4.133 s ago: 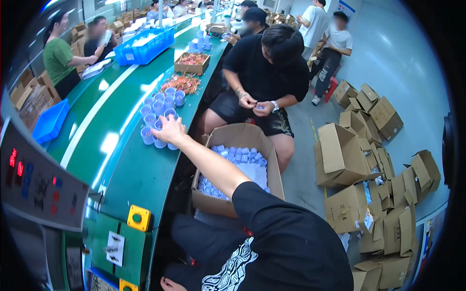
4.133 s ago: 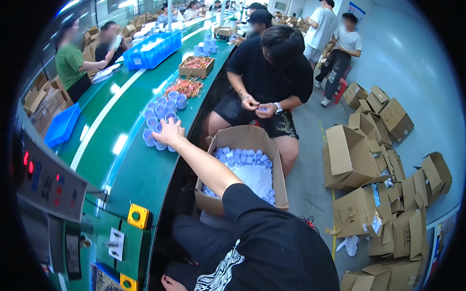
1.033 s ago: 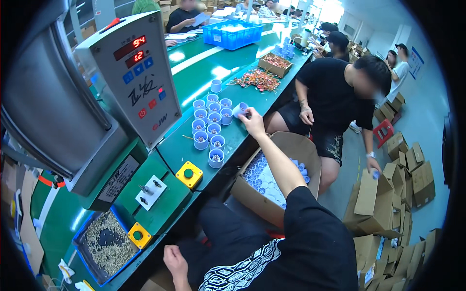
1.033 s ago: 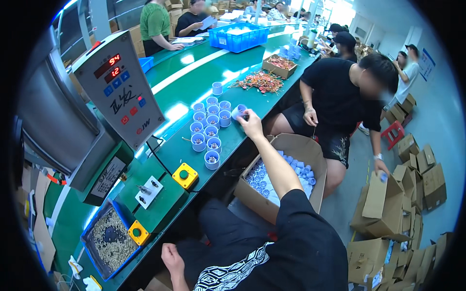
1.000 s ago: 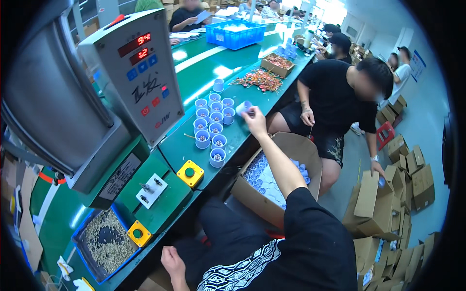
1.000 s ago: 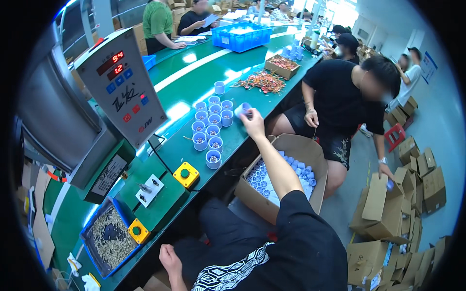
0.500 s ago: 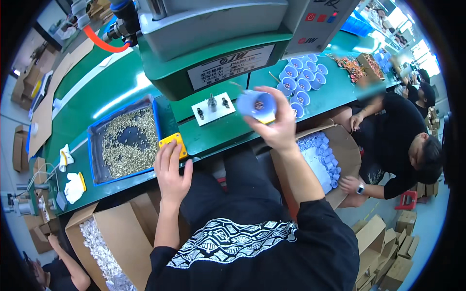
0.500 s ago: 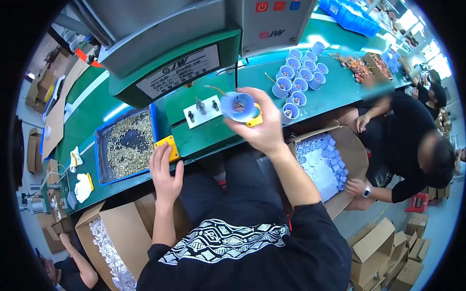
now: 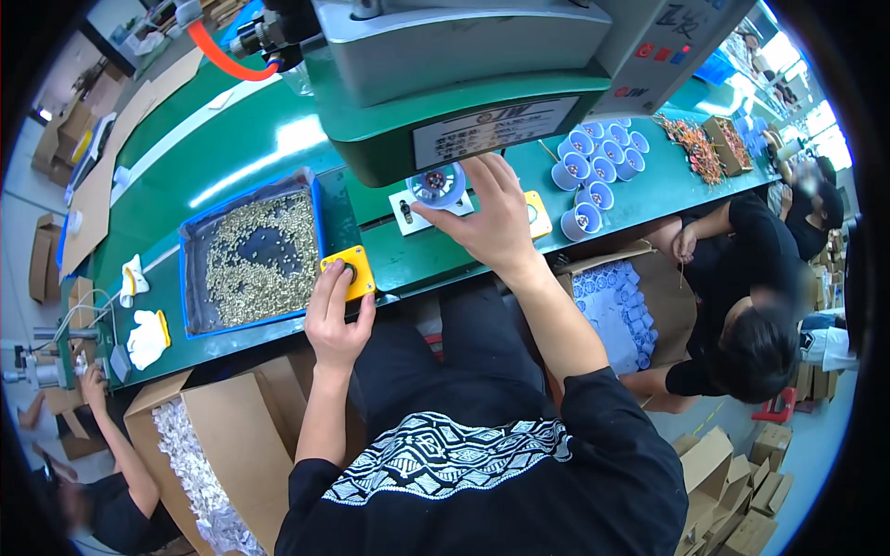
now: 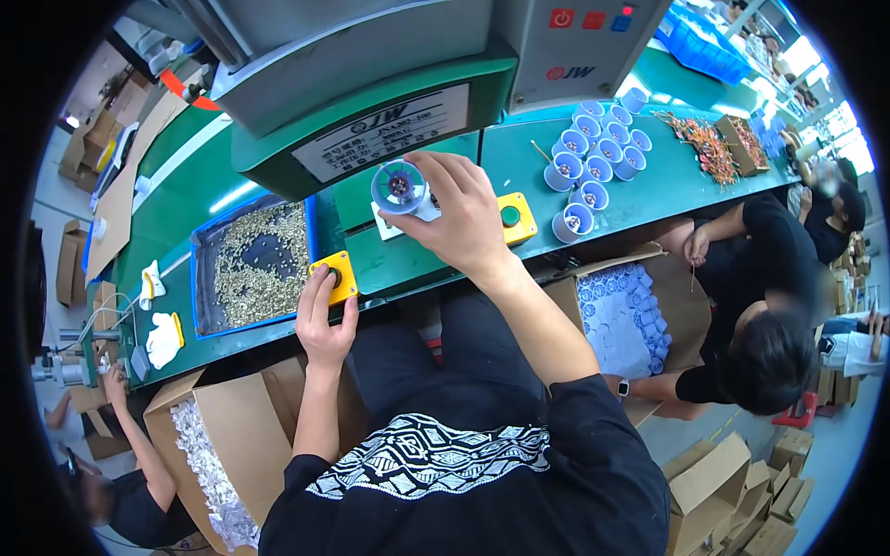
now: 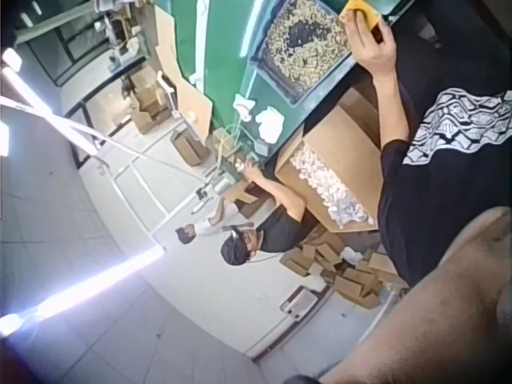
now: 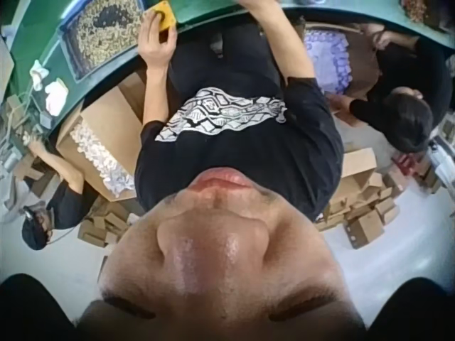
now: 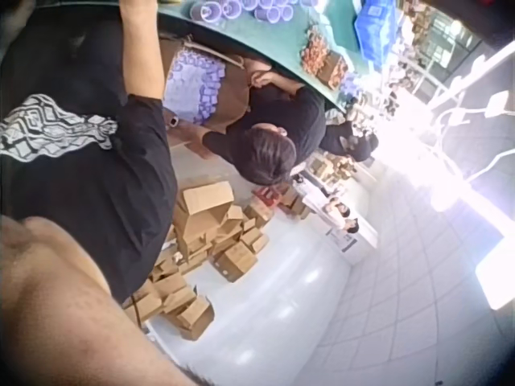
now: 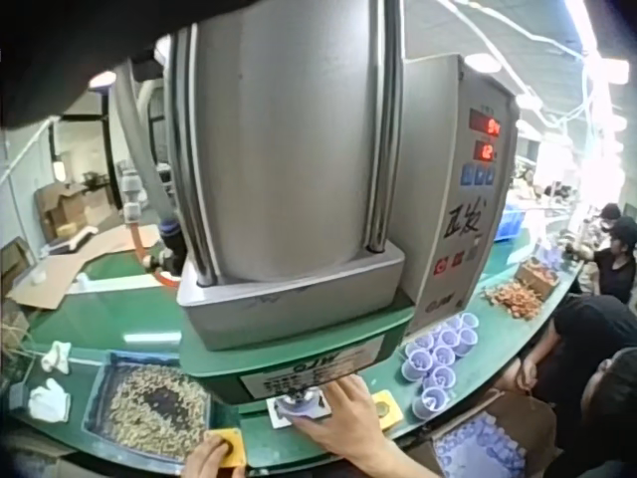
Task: Manually assembling and inspecting small electronic components using an assembly press machine.
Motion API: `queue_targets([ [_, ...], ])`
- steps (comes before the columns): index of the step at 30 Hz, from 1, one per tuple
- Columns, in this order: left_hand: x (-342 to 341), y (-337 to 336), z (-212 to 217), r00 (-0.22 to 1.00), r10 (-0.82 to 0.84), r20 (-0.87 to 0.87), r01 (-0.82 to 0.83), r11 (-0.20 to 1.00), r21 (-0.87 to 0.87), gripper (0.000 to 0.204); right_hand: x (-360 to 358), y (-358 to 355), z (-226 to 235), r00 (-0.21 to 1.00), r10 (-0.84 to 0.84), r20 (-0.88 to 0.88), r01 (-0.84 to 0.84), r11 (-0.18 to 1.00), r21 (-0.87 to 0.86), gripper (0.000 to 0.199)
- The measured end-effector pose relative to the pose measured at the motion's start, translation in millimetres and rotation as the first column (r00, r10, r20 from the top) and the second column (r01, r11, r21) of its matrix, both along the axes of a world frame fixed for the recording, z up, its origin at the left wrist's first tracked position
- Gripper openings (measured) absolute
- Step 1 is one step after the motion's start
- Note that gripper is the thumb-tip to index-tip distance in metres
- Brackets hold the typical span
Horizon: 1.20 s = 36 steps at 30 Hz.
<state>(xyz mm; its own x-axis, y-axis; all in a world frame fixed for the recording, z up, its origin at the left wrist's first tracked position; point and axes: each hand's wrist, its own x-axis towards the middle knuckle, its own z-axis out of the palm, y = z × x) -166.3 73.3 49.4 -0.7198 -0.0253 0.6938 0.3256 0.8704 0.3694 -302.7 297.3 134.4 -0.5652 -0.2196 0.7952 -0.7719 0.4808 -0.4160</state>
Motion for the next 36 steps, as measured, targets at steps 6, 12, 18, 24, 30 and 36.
queue_targets([
  [6, -0.9, -1.6, -2.4, 1.000, 0.006, -0.003, -0.006, 1.000, 0.001, 0.040, -5.4, -4.7, -8.3, 0.999, 0.014, -0.052, -0.015, 0.999, -0.033, 0.057],
  [12, -7.3, -5.7, -4.2, 1.000, -0.009, -0.001, 0.009, 1.000, -0.003, 0.040, -9.9, -5.6, 0.5, 0.996, -0.080, 0.031, 0.078, 0.995, 0.056, 0.050],
  [18, 3.5, -1.8, -4.9, 0.997, -0.017, 0.081, 0.016, 1.000, 0.013, 0.042, 10.8, 21.8, 14.9, 0.957, -0.110, 0.269, 0.030, 0.958, 0.286, 0.053],
  [24, 3.7, 7.9, 10.6, 0.996, 0.048, 0.078, -0.046, 0.998, -0.030, 0.031, 34.1, 98.4, -65.8, 0.965, -0.216, 0.148, 0.206, 0.975, 0.080, 0.026],
  [30, -2.7, -4.5, 20.9, 0.994, 0.106, 0.002, -0.105, 0.984, -0.146, 0.023, 33.9, 96.8, -52.5, 0.959, -0.282, 0.003, 0.275, 0.936, 0.221, 0.017],
  [36, 2.8, 0.0, 67.3, 0.989, 0.065, 0.136, -0.030, 0.969, -0.245, 0.019, 18.3, 99.1, -48.9, 0.963, -0.208, 0.168, 0.178, 0.968, 0.177, 0.012],
])
